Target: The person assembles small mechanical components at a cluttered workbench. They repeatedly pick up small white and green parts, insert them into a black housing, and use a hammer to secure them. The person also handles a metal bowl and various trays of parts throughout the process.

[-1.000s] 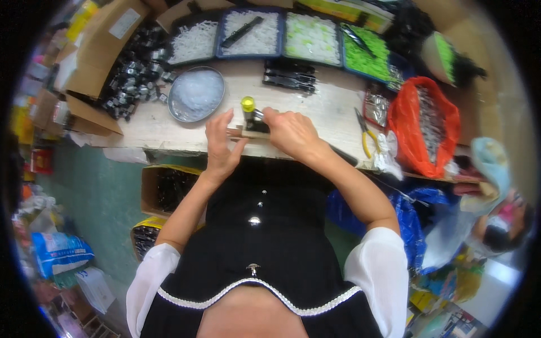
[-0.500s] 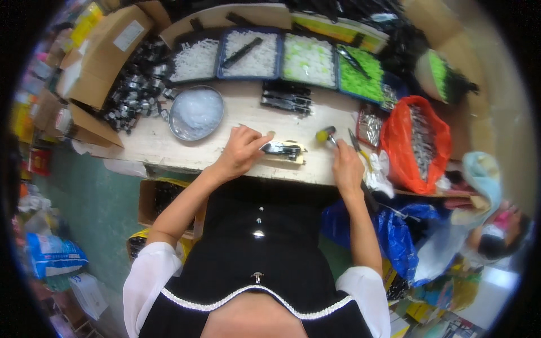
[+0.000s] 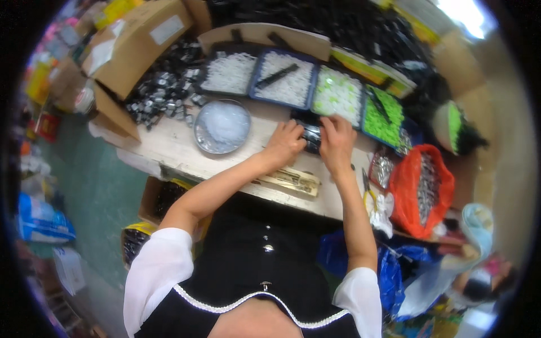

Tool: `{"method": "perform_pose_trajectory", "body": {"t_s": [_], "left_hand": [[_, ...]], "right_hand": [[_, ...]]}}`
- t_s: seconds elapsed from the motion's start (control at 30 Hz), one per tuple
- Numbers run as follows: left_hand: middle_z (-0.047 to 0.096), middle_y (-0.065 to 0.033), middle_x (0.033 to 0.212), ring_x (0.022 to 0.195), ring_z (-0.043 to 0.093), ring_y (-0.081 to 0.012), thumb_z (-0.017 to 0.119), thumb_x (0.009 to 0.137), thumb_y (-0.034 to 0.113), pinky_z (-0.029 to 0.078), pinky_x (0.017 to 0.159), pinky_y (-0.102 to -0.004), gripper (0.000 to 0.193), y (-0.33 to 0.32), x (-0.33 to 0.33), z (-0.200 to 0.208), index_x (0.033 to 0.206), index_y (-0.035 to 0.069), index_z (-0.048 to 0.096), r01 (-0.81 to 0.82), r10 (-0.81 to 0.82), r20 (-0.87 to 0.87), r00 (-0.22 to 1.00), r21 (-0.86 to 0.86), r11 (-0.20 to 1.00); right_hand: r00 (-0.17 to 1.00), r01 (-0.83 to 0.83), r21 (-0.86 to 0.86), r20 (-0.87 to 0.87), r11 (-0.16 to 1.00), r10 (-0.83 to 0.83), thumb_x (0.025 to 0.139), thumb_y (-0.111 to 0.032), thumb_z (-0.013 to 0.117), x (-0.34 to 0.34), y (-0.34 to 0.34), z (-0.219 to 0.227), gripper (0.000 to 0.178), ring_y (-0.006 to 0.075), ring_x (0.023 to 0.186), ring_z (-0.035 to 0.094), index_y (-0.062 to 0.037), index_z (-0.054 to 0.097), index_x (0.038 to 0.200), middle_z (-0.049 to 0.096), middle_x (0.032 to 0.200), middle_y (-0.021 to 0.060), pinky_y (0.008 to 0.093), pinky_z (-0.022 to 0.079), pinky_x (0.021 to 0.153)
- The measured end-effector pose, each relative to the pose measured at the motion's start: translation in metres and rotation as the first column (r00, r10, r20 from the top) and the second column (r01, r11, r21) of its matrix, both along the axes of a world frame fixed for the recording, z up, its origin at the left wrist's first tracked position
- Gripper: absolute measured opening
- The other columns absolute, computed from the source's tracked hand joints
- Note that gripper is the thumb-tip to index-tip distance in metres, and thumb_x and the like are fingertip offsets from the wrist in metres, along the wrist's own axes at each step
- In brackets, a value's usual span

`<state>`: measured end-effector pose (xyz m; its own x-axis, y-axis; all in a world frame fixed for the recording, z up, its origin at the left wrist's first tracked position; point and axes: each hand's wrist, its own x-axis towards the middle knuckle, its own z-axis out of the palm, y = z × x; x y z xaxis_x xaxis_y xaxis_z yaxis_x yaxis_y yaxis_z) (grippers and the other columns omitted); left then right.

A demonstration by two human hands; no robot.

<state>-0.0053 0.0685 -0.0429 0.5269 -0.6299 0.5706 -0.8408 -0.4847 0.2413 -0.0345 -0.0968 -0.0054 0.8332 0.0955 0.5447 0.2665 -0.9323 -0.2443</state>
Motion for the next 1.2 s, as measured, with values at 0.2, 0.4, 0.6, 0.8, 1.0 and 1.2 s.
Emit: {"method": "perform_pose_trajectory", "body": {"t_s": [0.2, 0.4, 0.6, 0.8, 1.0, 1.2], "left_hand": [[0.057, -0.0109, 0.082, 0.077, 0.055, -0.0266, 0.063, 0.070, 0.004, 0.045, 0.066, -0.0366, 0.006, 0.071, 0.003, -0.001, 0.075, 0.003, 0.062, -0.240, 0.188, -0.161, 0.969, -0.424, 0.873], [0.059, -0.0127, 0.083, 0.069, 0.061, -0.0258, 0.060, 0.076, 0.002, 0.049, 0.064, -0.0345, 0.012, 0.210, 0.017, -0.012, 0.087, 0.002, 0.065, -0.721, 0.539, -0.481, 0.691, -0.411, 0.558], [0.057, -0.0164, 0.096, 0.086, 0.059, -0.0347, 0.063, 0.079, 0.024, 0.047, 0.074, -0.0442, 0.024, 0.215, 0.038, -0.019, 0.097, 0.009, 0.066, -0.843, 0.777, -0.406, 0.481, 0.029, 0.537], [0.060, -0.0184, 0.093, 0.088, 0.059, -0.0364, 0.068, 0.072, 0.025, 0.047, 0.075, -0.0431, 0.026, 0.235, 0.048, -0.027, 0.091, 0.008, 0.068, -0.763, 0.722, -0.446, 0.529, 0.123, 0.635], [0.064, -0.0193, 0.079, 0.078, 0.061, -0.0379, 0.066, 0.062, 0.017, 0.049, 0.073, -0.0434, 0.026, 0.254, 0.026, -0.026, 0.086, 0.005, 0.068, -0.757, 0.630, -0.540, 0.558, -0.020, 0.654], [0.061, -0.0068, 0.071, 0.058, 0.058, -0.0115, 0.056, 0.080, 0.010, 0.048, 0.045, -0.0246, 0.019, 0.266, -0.006, -0.010, 0.090, -0.004, 0.064, -0.767, -0.172, -0.857, 0.485, -0.512, 0.387]], "right_hand": [[0.977, -0.180, -0.256, 0.067, 0.950, 0.204, 0.076, -0.006, 0.059, 0.096, 0.065, 0.014, 0.032, 0.0236, 0.106, 0.048, -0.0141, 0.060, 0.106, 0.054, 0.116, 0.0044, 0.0460, 0.035, 0.086], [0.950, -0.294, -0.382, -0.016, 0.876, 0.312, 0.071, -0.003, 0.059, 0.129, 0.080, 0.006, 0.035, 0.0210, 0.108, 0.048, -0.0159, 0.063, 0.103, 0.056, 0.114, 0.0007, 0.0478, 0.031, 0.091], [0.951, -0.220, -0.358, 0.130, 0.907, 0.282, 0.073, -0.002, 0.057, 0.127, 0.074, 0.023, 0.031, 0.0218, 0.099, 0.050, -0.0171, 0.067, 0.097, 0.059, 0.099, 0.0026, 0.0415, 0.032, 0.086], [0.962, -0.252, -0.118, 0.077, 0.960, 0.262, 0.077, -0.005, 0.059, 0.070, 0.060, 0.037, 0.026, 0.0251, 0.092, 0.054, -0.0158, 0.065, 0.100, 0.058, 0.098, 0.0078, 0.0406, 0.037, 0.083], [0.922, -0.279, 0.014, -0.277, 0.960, 0.272, 0.079, -0.007, 0.061, -0.059, 0.046, 0.021, 0.025, 0.0245, 0.100, 0.053, -0.0095, 0.063, 0.104, 0.059, 0.105, 0.0071, 0.0368, 0.035, 0.085], [0.963, -0.191, -0.248, -0.234, 0.950, 0.133, 0.083, -0.010, 0.057, -0.106, 0.058, -0.019, 0.032, 0.0227, 0.109, 0.049, -0.0086, 0.057, 0.114, 0.055, 0.119, 0.0064, 0.0390, 0.031, 0.093]]}}
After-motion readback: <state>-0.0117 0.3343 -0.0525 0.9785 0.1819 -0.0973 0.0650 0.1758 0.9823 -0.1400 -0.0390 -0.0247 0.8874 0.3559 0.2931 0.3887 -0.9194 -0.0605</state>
